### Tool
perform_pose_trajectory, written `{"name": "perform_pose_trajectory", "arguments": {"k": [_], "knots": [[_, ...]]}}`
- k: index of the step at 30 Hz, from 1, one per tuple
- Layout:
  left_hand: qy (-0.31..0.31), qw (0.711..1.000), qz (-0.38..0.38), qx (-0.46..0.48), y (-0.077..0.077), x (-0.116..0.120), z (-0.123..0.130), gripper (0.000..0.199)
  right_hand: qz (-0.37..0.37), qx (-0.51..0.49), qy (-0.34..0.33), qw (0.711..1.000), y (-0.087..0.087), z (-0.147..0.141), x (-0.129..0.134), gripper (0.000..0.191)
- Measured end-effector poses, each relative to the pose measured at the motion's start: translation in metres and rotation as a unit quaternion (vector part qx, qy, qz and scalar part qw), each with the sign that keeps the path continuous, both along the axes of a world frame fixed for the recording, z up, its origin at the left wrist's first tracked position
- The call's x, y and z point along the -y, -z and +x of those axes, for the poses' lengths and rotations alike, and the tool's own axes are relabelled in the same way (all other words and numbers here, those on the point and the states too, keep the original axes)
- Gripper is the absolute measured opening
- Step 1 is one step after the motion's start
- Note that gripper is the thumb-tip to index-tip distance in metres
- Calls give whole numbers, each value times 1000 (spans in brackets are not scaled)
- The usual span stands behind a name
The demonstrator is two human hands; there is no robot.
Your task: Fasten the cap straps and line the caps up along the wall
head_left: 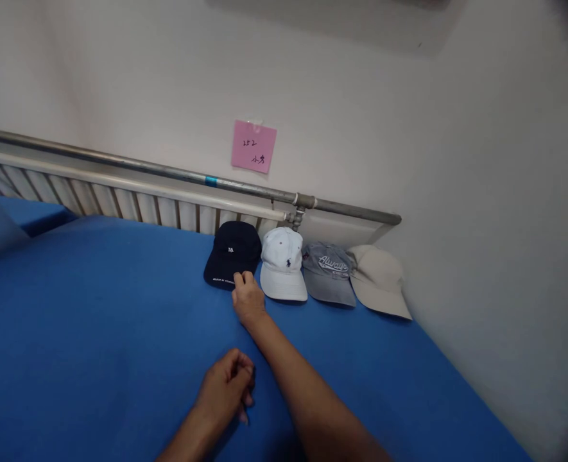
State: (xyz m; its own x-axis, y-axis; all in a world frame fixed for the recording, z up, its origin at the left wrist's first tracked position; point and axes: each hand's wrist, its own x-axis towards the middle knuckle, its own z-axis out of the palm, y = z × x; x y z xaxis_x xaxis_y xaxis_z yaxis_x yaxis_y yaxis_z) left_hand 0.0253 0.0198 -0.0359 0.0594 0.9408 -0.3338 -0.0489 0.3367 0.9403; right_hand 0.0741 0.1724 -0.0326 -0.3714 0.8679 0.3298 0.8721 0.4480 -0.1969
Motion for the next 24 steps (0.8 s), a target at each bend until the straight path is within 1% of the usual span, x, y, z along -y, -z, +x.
{"name": "perform_pose_trajectory", "arguments": {"k": [7, 12, 20, 24], "knots": [[7, 1000, 6, -8, 6, 1, -1, 8, 11, 19, -15, 1000, 1, 0, -4, 40], [16, 1000, 11, 6, 11, 0, -2, 15, 14, 30, -30, 999, 0, 0, -5, 41], [1, 1000, 17, 4, 7, 1, 2, 6, 25, 7, -37, 999, 4, 0, -6, 44], [-4, 1000, 17, 7, 7, 0, 2, 4, 32, -20, -27, 999, 7, 8, 8, 46]]}}
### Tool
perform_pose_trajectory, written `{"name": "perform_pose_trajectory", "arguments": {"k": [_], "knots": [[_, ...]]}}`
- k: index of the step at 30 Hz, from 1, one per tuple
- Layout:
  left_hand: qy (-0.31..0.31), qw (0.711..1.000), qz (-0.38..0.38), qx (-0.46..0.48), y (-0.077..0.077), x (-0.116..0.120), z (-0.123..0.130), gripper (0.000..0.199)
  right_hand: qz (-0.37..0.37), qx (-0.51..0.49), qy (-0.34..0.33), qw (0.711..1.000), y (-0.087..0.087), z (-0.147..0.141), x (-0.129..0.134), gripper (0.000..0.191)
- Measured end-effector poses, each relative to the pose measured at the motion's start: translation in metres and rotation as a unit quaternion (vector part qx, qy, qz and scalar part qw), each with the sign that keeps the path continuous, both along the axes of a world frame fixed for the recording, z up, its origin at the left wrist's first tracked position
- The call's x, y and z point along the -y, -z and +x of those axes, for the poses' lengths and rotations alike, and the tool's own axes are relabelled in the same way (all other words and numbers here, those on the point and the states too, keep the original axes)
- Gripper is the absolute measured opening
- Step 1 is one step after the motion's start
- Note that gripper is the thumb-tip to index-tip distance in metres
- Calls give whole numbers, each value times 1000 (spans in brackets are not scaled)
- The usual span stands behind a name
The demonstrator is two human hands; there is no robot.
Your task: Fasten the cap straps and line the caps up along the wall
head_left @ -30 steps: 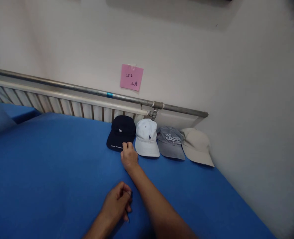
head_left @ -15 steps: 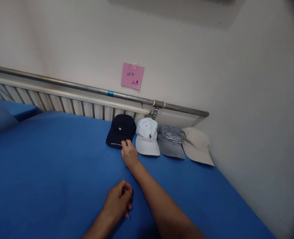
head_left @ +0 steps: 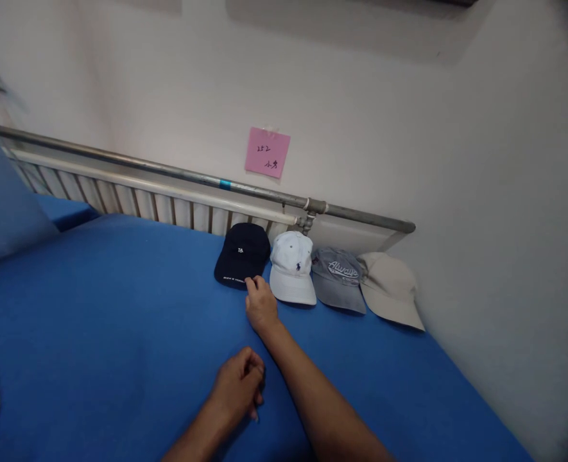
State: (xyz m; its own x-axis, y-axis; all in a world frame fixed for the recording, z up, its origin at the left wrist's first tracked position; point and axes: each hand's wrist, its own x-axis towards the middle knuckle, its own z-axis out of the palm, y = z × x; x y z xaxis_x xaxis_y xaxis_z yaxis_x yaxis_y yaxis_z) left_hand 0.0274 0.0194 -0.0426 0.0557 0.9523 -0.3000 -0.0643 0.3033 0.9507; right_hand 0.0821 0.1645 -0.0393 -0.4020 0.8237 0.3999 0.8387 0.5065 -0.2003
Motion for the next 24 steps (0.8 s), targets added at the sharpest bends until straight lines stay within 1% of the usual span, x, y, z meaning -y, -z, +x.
{"name": "perform_pose_trajectory", "arguments": {"k": [2, 5, 7, 9, 13, 16, 18, 20, 22, 24], "knots": [[-1, 1000, 3, 4, 1, 0, 0, 4, 5, -11, 6, 1000, 2, 10, 14, 43], [-4, 1000, 7, 13, 1, -1, -1, 5, 14, -23, 7, 1000, 4, 32, 40, 34], [-14, 1000, 11, 19, -2, -1, -2, 7, 18, -32, 1, 999, 5, 47, 58, 29], [-34, 999, 17, 20, -9, 0, -4, 9, 13, -43, -16, 999, 4, 59, 77, 25], [-98, 995, 30, 19, -22, 5, -14, 14, -8, -77, -75, 994, -3, 73, 103, 21], [-179, 983, 28, 30, -25, 15, -34, 12, -20, -108, -115, 987, -3, 75, 110, 21], [-255, 965, 37, 45, -25, 29, -51, 9, -12, -92, -129, 987, -1, 76, 113, 21], [-337, 937, 58, 73, -24, 50, -68, 7, -15, -93, -131, 987, -1, 79, 116, 21], [-414, 899, 85, 112, -25, 78, -86, 13, -26, -98, -133, 986, -2, 81, 121, 22], [-476, 859, 101, 160, -26, 109, -104, 18, -38, -102, -132, 985, -5, 84, 126, 23]]}}
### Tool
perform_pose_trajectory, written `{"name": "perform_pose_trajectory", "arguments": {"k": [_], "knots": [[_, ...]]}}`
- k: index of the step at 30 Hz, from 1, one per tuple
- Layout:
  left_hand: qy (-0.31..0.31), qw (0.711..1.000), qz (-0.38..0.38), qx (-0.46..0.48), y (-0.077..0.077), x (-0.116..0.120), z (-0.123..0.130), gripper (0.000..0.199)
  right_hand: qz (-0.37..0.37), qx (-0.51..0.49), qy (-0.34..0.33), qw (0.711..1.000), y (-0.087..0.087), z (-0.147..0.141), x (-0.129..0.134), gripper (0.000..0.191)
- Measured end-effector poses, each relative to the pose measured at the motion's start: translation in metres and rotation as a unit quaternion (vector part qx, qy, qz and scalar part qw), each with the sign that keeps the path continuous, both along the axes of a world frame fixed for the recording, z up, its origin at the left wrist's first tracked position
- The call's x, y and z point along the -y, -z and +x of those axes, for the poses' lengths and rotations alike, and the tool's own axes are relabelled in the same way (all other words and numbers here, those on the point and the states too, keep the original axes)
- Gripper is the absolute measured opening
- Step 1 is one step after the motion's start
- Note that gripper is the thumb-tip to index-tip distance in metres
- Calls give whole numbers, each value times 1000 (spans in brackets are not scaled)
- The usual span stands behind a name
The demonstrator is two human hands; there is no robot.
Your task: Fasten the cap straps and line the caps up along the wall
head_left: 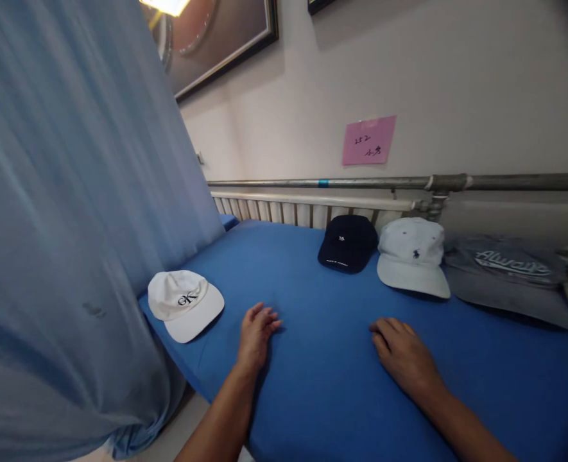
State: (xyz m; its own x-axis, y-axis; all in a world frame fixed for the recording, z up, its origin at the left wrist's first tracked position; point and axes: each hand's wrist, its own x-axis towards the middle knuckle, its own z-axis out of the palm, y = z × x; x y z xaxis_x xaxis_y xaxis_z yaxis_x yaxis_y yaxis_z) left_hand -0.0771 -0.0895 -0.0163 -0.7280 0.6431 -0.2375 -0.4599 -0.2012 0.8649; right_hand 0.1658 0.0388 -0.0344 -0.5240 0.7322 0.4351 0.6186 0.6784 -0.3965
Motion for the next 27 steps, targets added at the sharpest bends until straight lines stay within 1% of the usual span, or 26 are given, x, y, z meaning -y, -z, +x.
{"name": "perform_pose_trajectory", "arguments": {"k": [4, 6, 8, 11, 15, 18, 20, 22, 24, 25, 27], "knots": [[-94, 990, 29, 97, -7, 60, -39, 8, -25, -3, 7, 1000, -5, 3, 9, 23], [-126, 981, 42, 139, -11, 82, -58, 8, -27, -7, 6, 1000, -5, 4, 12, 23], [-141, 972, 59, 176, -13, 95, -75, 17, -21, -13, 3, 1000, -5, 5, 15, 23], [-164, 960, 86, 211, -13, 101, -96, 30, -5, -25, -1, 1000, -4, 5, 17, 22], [-191, 953, 111, 209, -17, 93, -118, 22, 17, -36, -2, 999, -6, 5, 22, 20], [-191, 958, 116, 182, -26, 89, -121, 24, 18, -50, -3, 999, -7, 6, 28, 19], [-161, 966, 127, 157, -31, 88, -110, 29, 1, -65, -2, 998, -7, 7, 31, 16], [-112, 976, 137, 130, -32, 86, -90, 34, -40, -96, -2, 995, -7, 8, 32, 15], [-19, 992, 107, 68, -28, 81, -64, 39, -111, -156, 9, 981, -9, 11, 32, 12], [30, 995, 83, 47, -27, 76, -52, 37, -157, -196, 19, 968, -11, 13, 33, 12], [150, 988, 36, -3, -26, 63, -29, 35, -260, -280, 29, 924, -19, 20, 38, 17]]}}
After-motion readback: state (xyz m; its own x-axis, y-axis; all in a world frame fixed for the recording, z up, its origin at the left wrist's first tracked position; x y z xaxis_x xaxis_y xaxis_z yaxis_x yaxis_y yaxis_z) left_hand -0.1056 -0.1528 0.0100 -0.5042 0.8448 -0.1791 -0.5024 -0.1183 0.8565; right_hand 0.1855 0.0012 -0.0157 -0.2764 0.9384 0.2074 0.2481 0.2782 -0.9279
